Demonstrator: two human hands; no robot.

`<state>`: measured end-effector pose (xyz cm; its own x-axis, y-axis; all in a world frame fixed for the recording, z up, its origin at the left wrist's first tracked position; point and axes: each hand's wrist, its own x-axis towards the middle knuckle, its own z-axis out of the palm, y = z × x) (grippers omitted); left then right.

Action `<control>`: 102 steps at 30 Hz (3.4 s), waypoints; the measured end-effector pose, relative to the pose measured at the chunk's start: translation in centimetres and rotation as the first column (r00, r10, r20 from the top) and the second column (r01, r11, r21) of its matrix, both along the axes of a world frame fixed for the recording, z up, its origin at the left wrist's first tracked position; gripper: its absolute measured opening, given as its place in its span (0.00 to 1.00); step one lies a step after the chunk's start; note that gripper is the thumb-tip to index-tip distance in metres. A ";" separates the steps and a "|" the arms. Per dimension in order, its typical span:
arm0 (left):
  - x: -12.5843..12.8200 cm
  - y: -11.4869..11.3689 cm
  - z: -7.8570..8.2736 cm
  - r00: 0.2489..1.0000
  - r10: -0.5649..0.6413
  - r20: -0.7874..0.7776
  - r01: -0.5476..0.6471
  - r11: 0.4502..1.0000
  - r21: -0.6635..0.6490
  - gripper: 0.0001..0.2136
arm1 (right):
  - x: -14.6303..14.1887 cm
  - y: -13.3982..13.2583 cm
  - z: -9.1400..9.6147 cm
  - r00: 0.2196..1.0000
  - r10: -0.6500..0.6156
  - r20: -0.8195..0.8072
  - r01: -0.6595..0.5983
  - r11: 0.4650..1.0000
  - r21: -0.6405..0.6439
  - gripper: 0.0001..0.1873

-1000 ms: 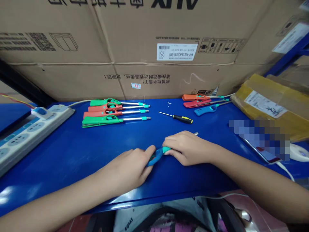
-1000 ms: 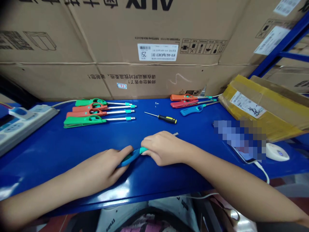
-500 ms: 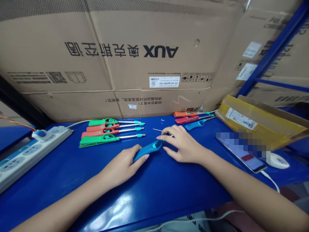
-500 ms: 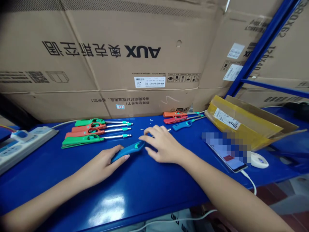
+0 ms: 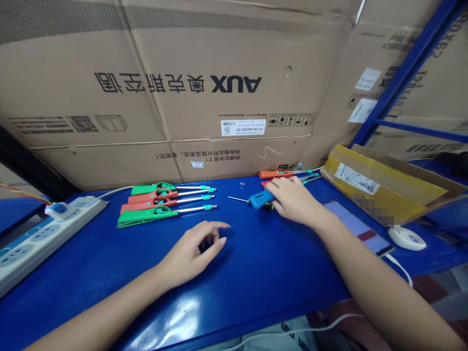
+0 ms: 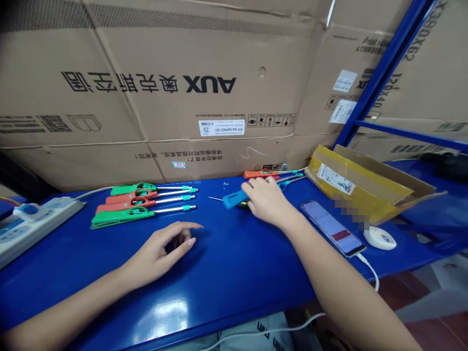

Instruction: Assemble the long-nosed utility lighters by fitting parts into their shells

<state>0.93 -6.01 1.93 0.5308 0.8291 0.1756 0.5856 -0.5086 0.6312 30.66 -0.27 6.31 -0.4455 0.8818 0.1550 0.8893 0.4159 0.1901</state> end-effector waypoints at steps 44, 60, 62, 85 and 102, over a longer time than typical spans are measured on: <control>20.2 18.2 2.4 0.858 -0.009 -0.513 0.099 0.984 0.148 0.17 | 5.0 5.3 -4.3 0.865 -0.419 -0.275 0.388 0.907 -0.163 0.22; 1.0 4.8 5.0 0.873 0.102 -0.477 0.006 0.976 0.219 0.10 | 0.9 2.5 -2.7 0.853 0.210 -0.477 -0.146 0.975 0.168 0.13; -0.5 2.7 4.2 0.890 0.060 -0.453 0.000 0.991 0.132 0.10 | 0.3 1.8 -2.4 0.823 0.318 -0.471 -0.319 0.944 0.080 0.09; -2.2 1.4 -0.7 0.966 -0.094 -0.242 0.136 0.977 0.164 0.18 | -3.5 -2.1 -2.2 0.854 0.356 -0.379 -0.496 0.775 -0.391 0.13; -2.5 4.1 -2.5 0.992 0.065 0.110 -0.096 0.946 0.309 0.12 | -5.5 -3.7 -1.3 0.911 0.189 -0.367 -0.240 0.966 -0.097 0.18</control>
<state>-1.61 -1.91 -0.60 0.4324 0.7629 0.4806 0.5767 -0.6437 0.5031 25.19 -3.99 4.97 -0.5648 0.7948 0.2219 0.7742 0.6035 -0.1908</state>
